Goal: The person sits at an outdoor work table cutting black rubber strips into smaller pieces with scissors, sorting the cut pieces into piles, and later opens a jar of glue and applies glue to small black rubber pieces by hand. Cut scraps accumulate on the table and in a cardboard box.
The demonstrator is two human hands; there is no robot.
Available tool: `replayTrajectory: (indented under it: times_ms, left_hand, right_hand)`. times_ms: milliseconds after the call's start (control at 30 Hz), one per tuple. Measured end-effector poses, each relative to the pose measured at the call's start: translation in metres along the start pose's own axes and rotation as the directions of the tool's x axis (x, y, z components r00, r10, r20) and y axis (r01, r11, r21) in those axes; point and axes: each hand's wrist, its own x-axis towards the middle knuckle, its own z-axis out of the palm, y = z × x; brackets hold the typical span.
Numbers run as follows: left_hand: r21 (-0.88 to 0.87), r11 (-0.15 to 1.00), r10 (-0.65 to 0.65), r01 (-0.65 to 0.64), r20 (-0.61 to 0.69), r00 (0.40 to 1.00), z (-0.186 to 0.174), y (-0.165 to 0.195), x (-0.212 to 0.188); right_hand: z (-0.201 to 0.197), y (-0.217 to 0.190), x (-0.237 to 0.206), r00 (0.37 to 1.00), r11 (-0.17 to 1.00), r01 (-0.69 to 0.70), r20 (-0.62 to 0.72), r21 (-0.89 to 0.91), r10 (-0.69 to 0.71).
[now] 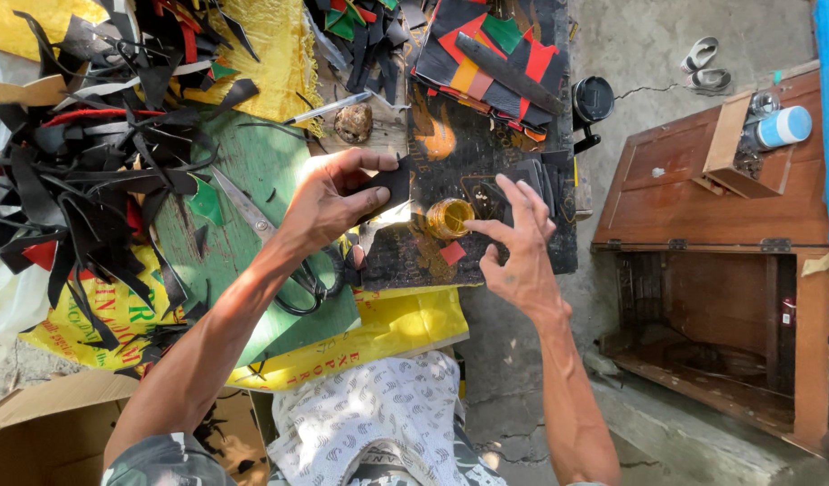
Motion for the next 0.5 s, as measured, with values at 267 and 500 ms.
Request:
replayTrajectory:
  times_ms: [267, 500]
  left_hand:
    - [0.011, 1.0, -0.024, 0.024, -0.002, 1.0, 0.004, 0.0, 0.002]
    - [-0.069, 0.997, -0.022, 0.024, 0.025, 0.999, 0.0, -0.008, 0.002]
  right_hand:
    - [0.007, -0.003, -0.009, 0.993, 0.979, 0.106, -0.025, -0.174, -0.112]
    - [0.015, -0.004, -0.017, 0.984, 0.953, 0.169, -0.007, -0.252, -0.177]
